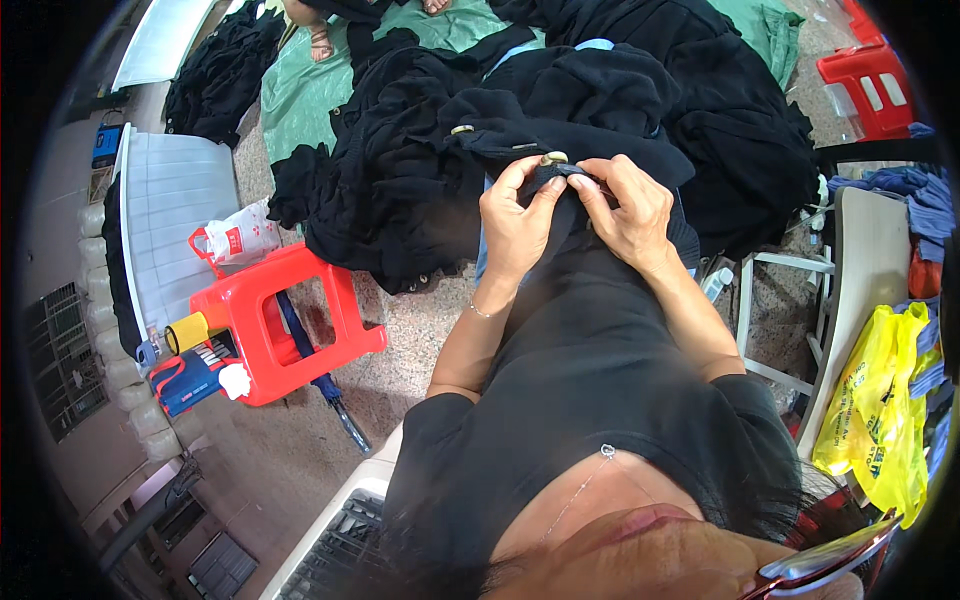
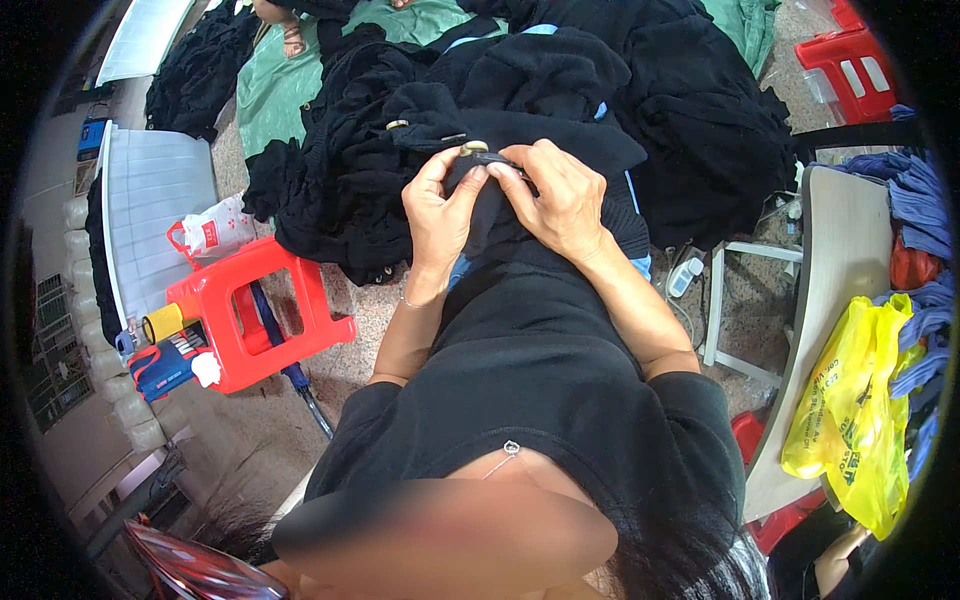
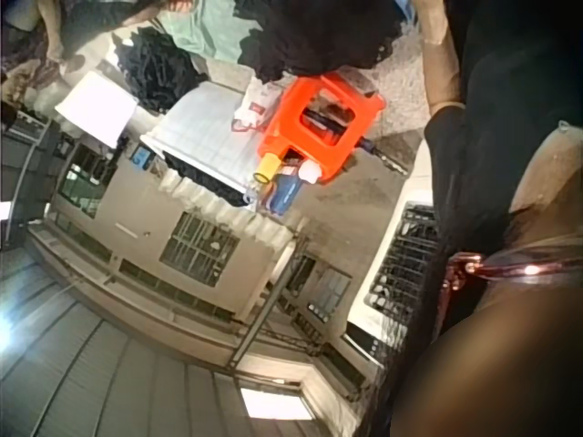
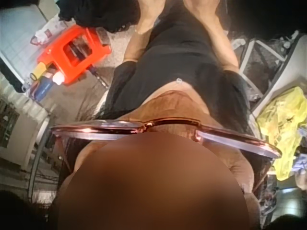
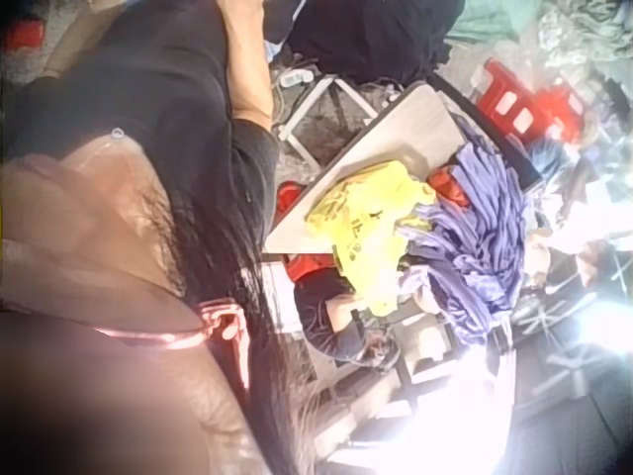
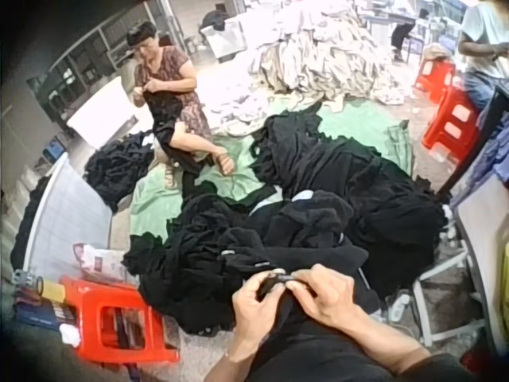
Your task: Manually attaching and securing metal grommets or rings onto black clothing items.
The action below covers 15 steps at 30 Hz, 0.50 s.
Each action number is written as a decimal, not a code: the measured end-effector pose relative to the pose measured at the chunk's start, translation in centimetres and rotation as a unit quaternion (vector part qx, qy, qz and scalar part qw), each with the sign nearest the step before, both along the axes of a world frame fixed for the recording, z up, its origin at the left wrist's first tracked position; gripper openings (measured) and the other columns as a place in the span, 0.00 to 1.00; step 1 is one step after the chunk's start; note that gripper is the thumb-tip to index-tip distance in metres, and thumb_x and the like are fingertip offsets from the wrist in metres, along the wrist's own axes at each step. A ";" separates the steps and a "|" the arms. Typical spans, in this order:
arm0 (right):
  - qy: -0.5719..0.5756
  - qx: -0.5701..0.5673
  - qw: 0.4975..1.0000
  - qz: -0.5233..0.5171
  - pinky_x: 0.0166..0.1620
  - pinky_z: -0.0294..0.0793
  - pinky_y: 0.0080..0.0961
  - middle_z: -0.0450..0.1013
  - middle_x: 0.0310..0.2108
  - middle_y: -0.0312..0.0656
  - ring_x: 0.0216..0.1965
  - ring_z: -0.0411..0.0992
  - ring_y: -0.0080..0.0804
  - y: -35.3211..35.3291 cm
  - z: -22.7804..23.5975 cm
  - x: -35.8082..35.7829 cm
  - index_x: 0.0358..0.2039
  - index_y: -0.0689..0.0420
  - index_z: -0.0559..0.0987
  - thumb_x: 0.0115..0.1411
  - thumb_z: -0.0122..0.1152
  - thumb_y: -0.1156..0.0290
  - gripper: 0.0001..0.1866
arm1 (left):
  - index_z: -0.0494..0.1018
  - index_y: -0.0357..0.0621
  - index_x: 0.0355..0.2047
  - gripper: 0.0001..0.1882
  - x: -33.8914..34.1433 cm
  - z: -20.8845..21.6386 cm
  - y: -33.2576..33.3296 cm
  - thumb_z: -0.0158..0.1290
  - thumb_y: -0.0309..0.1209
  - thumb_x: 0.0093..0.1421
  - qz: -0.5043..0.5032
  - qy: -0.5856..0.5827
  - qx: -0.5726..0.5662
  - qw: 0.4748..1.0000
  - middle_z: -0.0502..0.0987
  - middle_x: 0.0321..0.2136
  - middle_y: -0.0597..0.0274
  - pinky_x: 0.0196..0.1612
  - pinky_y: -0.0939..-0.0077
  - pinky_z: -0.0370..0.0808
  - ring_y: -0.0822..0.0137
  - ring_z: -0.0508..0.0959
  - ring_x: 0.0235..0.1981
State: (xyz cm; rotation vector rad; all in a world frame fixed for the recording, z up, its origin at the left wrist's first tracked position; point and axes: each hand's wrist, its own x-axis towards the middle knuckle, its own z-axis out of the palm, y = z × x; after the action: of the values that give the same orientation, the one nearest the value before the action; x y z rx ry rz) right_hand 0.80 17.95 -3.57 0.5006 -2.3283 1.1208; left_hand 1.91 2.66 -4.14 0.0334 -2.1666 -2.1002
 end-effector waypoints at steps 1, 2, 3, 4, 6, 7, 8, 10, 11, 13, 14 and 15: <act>0.002 -0.001 1.000 -0.001 0.26 0.72 0.25 0.74 0.24 0.38 0.23 0.75 0.32 0.0 0.0 0.0 0.33 0.58 0.80 0.52 0.70 0.70 0.10 | 0.77 0.31 0.45 0.13 0.0 0.0 0.0 0.60 0.19 0.59 0.000 0.000 0.000 1.000 0.80 0.37 0.63 0.44 0.84 0.75 0.77 0.78 0.37; 0.005 -0.001 1.000 -0.002 0.25 0.72 0.25 0.74 0.24 0.38 0.23 0.75 0.33 -0.1 0.0 -0.1 0.33 0.57 0.80 0.52 0.70 0.70 0.10 | 0.77 0.31 0.44 0.13 0.0 -0.1 0.0 0.60 0.19 0.59 -0.001 0.000 -0.006 1.000 0.81 0.37 0.62 0.44 0.84 0.75 0.77 0.78 0.37; 0.005 -0.001 1.000 -0.002 0.25 0.72 0.25 0.74 0.24 0.38 0.23 0.75 0.33 -0.1 0.0 -0.1 0.33 0.57 0.80 0.52 0.70 0.70 0.10 | 0.77 0.31 0.44 0.13 0.1 -0.1 -0.1 0.60 0.19 0.59 -0.002 0.000 -0.013 1.000 0.81 0.37 0.62 0.44 0.84 0.75 0.77 0.78 0.37; 0.009 0.011 1.000 0.000 0.26 0.72 0.24 0.75 0.24 0.38 0.23 0.75 0.33 -0.1 0.1 -0.1 0.33 0.57 0.80 0.53 0.70 0.70 0.09 | 0.77 0.31 0.44 0.13 0.1 0.0 0.0 0.60 0.19 0.59 -0.002 0.000 -0.013 1.000 0.81 0.37 0.62 0.44 0.84 0.75 0.77 0.78 0.37; 0.013 0.023 1.000 0.001 0.26 0.72 0.24 0.75 0.24 0.38 0.24 0.76 0.33 -0.1 0.1 0.0 0.33 0.57 0.80 0.53 0.70 0.70 0.09 | 0.77 0.32 0.44 0.12 0.1 0.1 0.0 0.60 0.19 0.59 -0.005 -0.005 -0.005 1.000 0.81 0.37 0.62 0.43 0.84 0.75 0.77 0.78 0.37; -0.022 -0.023 0.999 0.001 0.26 0.72 0.22 0.75 0.24 0.37 0.24 0.76 0.29 -0.2 0.0 0.2 0.34 0.58 0.80 0.54 0.69 0.70 0.08 | 0.77 0.32 0.44 0.12 0.1 0.1 0.0 0.60 0.19 0.59 -0.005 -0.006 -0.005 1.000 0.81 0.37 0.62 0.43 0.84 0.75 0.77 0.78 0.37; -0.057 -0.068 0.996 0.001 0.27 0.72 0.20 0.76 0.24 0.36 0.24 0.76 0.26 -0.4 0.0 0.3 0.35 0.59 0.81 0.56 0.68 0.71 0.08 | 0.77 0.32 0.44 0.12 0.1 0.1 -0.1 0.60 0.19 0.59 -0.008 -0.008 -0.009 1.000 0.81 0.37 0.62 0.44 0.84 0.75 0.77 0.78 0.37; -0.133 -0.200 0.970 0.020 0.30 0.70 0.17 0.76 0.26 0.34 0.27 0.73 0.20 -0.6 0.0 0.1 0.37 0.60 0.81 0.58 0.67 0.71 0.08 | 0.78 0.32 0.44 0.12 0.1 0.1 -0.1 0.60 0.19 0.58 -0.010 -0.010 -0.012 1.000 0.81 0.37 0.62 0.44 0.84 0.75 0.77 0.78 0.37; -0.205 -0.328 0.921 0.038 0.32 0.69 0.14 0.76 0.28 0.32 0.29 0.70 0.14 -0.6 0.1 0.0 0.39 0.61 0.80 0.60 0.66 0.71 0.09 | 0.76 0.32 0.45 0.14 0.0 0.0 -0.2 0.60 0.19 0.58 -0.022 -0.011 -0.014 1.000 0.81 0.38 0.62 0.44 0.83 0.75 0.76 0.78 0.37; -0.267 -0.259 0.925 0.083 0.34 0.70 0.15 0.77 0.30 0.32 0.30 0.70 0.14 0.0 0.0 -0.9 0.39 0.61 0.81 0.59 0.67 0.71 0.10 | 0.75 0.32 0.45 0.15 -0.1 -0.1 -0.3 0.61 0.19 0.57 -0.033 -0.012 -0.017 0.999 0.80 0.38 0.62 0.44 0.83 0.75 0.76 0.78 0.37; -0.311 -0.302 0.891 0.133 0.34 0.69 0.15 0.76 0.30 0.31 0.30 0.69 0.13 -0.2 0.1 -1.2 0.37 0.61 0.81 0.57 0.69 0.72 0.09 | 0.73 0.33 0.47 0.19 -0.1 0.0 -0.3 0.62 0.19 0.56 -0.054 0.008 0.004 0.998 0.79 0.40 0.61 0.44 0.83 0.75 0.75 0.77 0.38; -0.286 -0.287 0.908 0.107 0.34 0.69 0.15 0.76 0.29 0.31 0.29 0.68 0.13 0.0 0.6 -1.4 0.36 0.61 0.81 0.57 0.69 0.72 0.09 | 0.70 0.33 0.50 0.22 -0.2 0.0 -0.3 0.63 0.19 0.55 -0.075 0.029 0.025 0.996 0.78 0.41 0.61 0.45 0.83 0.74 0.75 0.77 0.39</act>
State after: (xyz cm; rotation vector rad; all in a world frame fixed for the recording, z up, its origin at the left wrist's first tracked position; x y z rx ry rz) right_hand -0.63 17.94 -2.95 0.2151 -2.2444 2.2090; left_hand 1.76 2.37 -4.11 -0.1884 -2.1459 -2.2043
